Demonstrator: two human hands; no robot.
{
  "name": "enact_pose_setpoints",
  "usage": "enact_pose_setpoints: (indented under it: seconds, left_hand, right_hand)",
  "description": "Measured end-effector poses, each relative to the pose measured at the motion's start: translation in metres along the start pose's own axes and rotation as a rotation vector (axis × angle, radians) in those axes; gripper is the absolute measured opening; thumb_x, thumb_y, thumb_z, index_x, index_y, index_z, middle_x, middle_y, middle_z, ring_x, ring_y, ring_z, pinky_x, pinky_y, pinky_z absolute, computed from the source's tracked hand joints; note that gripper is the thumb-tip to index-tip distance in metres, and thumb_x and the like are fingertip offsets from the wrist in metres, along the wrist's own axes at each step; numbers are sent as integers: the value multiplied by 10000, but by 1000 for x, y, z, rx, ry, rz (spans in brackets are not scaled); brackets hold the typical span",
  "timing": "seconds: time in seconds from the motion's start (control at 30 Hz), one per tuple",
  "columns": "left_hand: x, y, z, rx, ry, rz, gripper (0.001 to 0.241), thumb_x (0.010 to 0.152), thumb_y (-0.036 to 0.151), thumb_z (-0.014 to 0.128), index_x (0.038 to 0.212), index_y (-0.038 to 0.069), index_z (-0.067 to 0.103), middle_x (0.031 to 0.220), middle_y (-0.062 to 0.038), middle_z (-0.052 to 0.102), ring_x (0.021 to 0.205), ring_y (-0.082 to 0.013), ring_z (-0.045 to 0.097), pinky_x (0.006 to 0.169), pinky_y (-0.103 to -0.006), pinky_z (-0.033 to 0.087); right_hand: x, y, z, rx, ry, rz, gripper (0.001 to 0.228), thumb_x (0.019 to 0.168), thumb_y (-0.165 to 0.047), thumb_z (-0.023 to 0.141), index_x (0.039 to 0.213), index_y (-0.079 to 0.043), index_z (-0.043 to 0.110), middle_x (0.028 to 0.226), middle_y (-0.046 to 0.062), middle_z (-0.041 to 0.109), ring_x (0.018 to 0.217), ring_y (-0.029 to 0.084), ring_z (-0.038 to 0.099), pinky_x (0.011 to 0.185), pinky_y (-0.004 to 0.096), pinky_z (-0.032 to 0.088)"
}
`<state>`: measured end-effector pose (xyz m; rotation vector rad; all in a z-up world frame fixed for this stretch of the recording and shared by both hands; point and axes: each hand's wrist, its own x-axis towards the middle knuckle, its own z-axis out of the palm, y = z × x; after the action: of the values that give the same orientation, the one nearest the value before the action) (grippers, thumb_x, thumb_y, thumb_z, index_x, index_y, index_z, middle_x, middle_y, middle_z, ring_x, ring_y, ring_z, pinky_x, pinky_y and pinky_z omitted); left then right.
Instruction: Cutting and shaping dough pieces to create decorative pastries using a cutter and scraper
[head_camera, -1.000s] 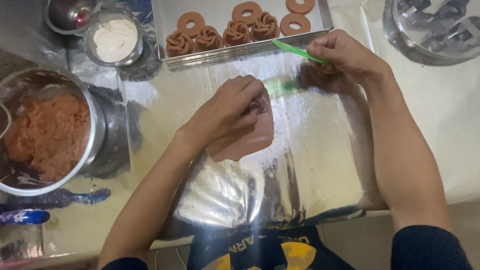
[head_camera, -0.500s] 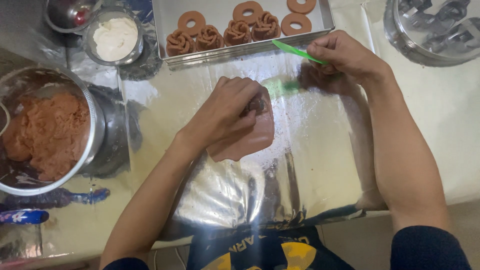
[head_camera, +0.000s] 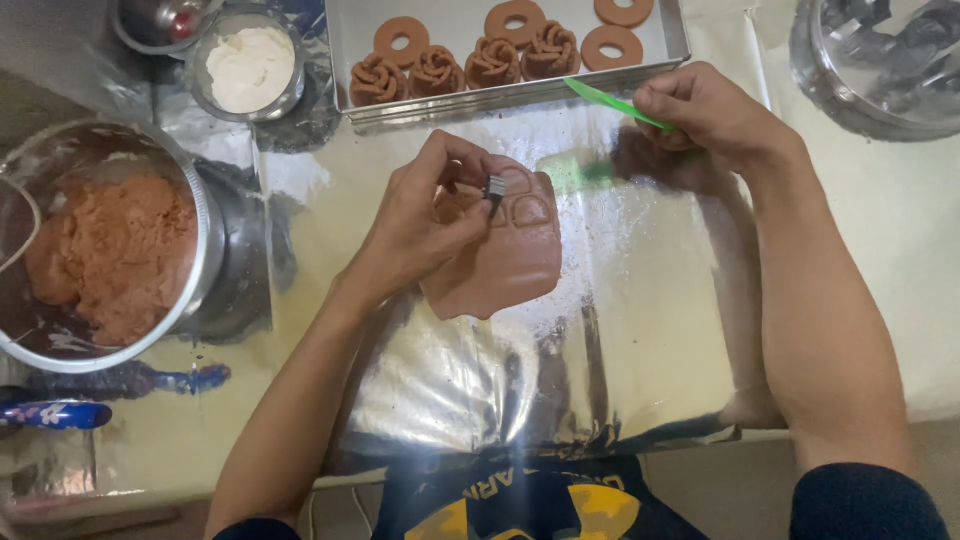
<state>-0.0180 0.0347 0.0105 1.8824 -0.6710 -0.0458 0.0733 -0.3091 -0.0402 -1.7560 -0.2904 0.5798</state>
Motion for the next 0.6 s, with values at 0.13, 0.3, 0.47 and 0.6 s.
enact_pose_setpoints:
  seconds: [0.13,0.3,0.47,0.6]
  left_hand:
    - [-23,5,-14,220,-40,13,287,867,15,617,1145,38,544,1082,-98,653,991,-234,638,852,-341,511]
    - [-52,-5,-20,615,-170,125,363,851,77,621,1198,60,515,1060,-131,622,958,-329,597,831,-419,373]
    - [-60,-12,-17,592,-134,95,357,846,98,637,1185,69,530,1014,-106,639,933,-303,565,825,-415,366]
    - [-62,-9,-13,555,-102,93,308,932,95,632,1220,54,530,1019,-130,603,982,-298,540,874,-419,383]
  right_hand:
    - [0,2,-1,20,-23,-2,506,1017,-454,626,699,-81,499,627,-11,325,552,95,266,534,239,194]
    - [0,2,0,-30,24,-1,547,989,-530,631,701,-83,503,657,-13,361,585,110,269,558,248,201]
    - [1,7,-3,-27,25,1,548,985,-537,626,704,-83,506,645,-4,366,577,108,260,549,252,182]
    - [-2,0,2,-45,18,-31,572,979,-563,614,670,-102,476,634,-8,374,571,109,268,560,256,196]
